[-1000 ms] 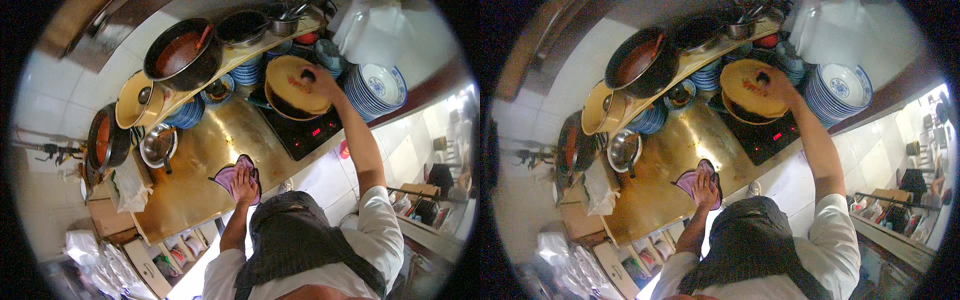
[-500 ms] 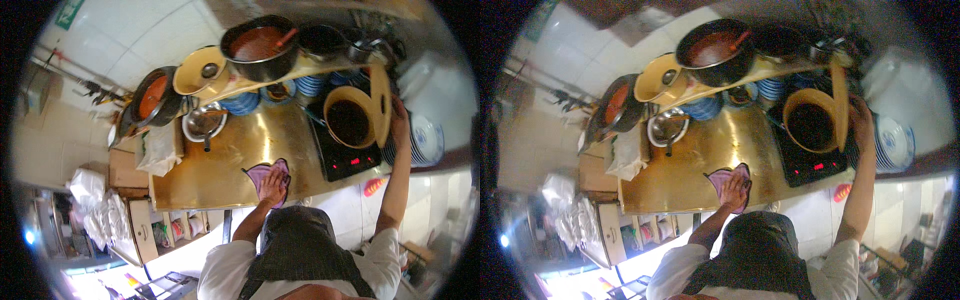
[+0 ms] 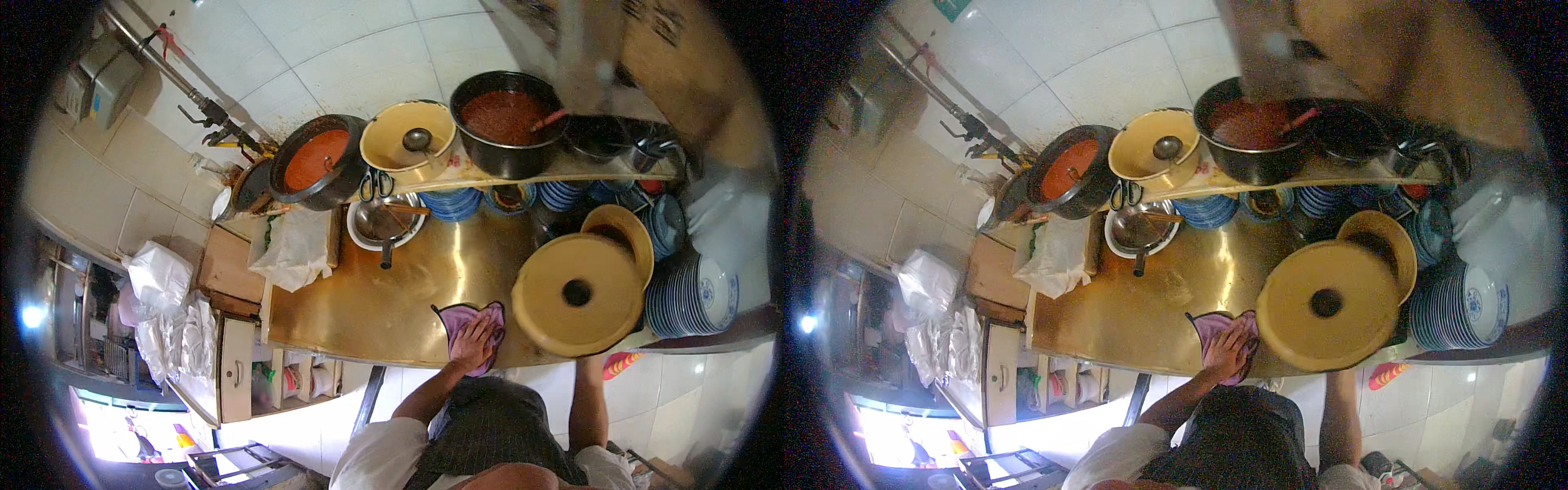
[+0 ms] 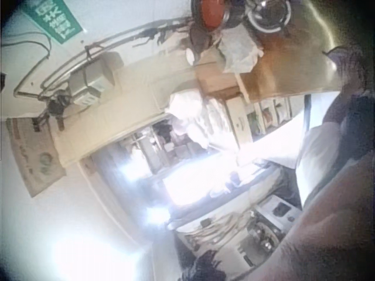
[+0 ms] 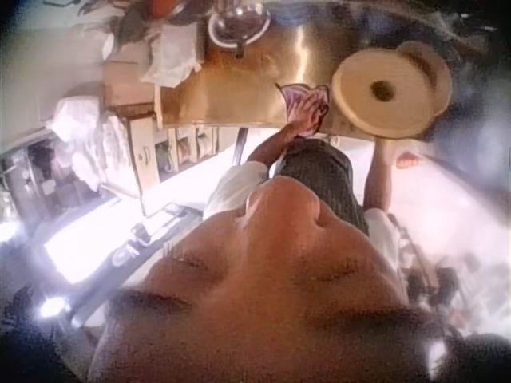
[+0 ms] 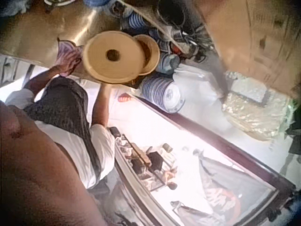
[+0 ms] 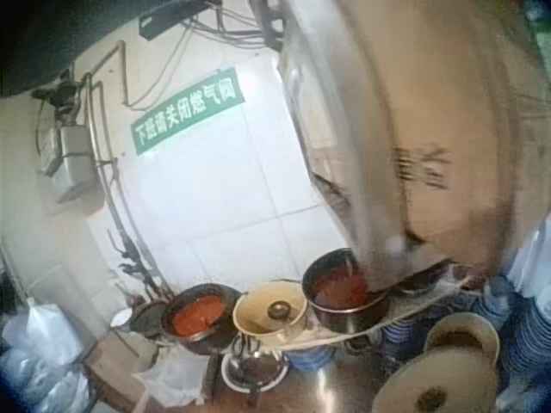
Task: The person wipes a metal tray and a counter with a cloth, places packets into a plastic bag, and pours liquid from a kettle into a bowl while stirring with a ladle.
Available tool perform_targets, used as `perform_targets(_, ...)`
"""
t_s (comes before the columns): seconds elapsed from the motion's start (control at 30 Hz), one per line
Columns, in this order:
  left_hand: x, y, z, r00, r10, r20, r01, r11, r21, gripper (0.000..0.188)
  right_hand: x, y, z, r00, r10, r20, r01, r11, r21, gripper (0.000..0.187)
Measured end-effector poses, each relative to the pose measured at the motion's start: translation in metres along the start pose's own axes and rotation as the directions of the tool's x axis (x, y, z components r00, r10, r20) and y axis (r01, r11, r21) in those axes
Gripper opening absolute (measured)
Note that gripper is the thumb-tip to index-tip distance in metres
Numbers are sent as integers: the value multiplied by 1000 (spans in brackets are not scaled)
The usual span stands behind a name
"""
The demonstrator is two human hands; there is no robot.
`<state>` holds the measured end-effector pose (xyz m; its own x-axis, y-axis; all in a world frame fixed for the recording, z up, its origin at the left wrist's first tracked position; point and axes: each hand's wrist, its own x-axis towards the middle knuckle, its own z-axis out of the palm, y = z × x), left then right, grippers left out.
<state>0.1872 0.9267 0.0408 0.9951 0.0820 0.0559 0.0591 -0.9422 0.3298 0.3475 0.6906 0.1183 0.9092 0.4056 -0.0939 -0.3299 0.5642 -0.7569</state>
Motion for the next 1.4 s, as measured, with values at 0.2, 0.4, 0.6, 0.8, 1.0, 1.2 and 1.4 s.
perform_targets(0.2, -40, -68, -41, 993, -57, -106, 54, 998, -35, 53, 16, 114, 4, 981, 111, 160, -144, 968, 208, 52)
perform_targets(0.4, -89, -169, -61, 957, -192, -216, 210, 976, 64, 55, 15, 156, 15, 995, 63, 81, -52, 991, -126, 52)
perform_targets(0.6, -99, -181, -76, 940, -323, -108, 333, 939, 87, 56, -23, 111, 71, 880, 56, 471, 474, -111, -873, 13)
perform_targets(0.8, -91, -181, -73, 968, -203, -149, 222, 968, 120, 55, 63, 38, 200, 975, -42, -216, -8, 975, -223, 19)
perform_targets(1.0, -93, -165, -57, 955, -241, -172, 265, 955, 131, 51, 209, 1, 322, 973, 226, 34, -211, 946, -248, 66)
perform_targets(1.2, -99, -191, -45, 965, -163, -204, 187, 977, 106, 59, 257, 39, 356, 974, 224, -14, -221, 947, -233, 20)
perform_targets(1.4, -118, -190, -65, 953, -221, -209, 245, 965, 95, 59, 184, 51, 366, 986, 166, 31, -162, 982, -98, 13)
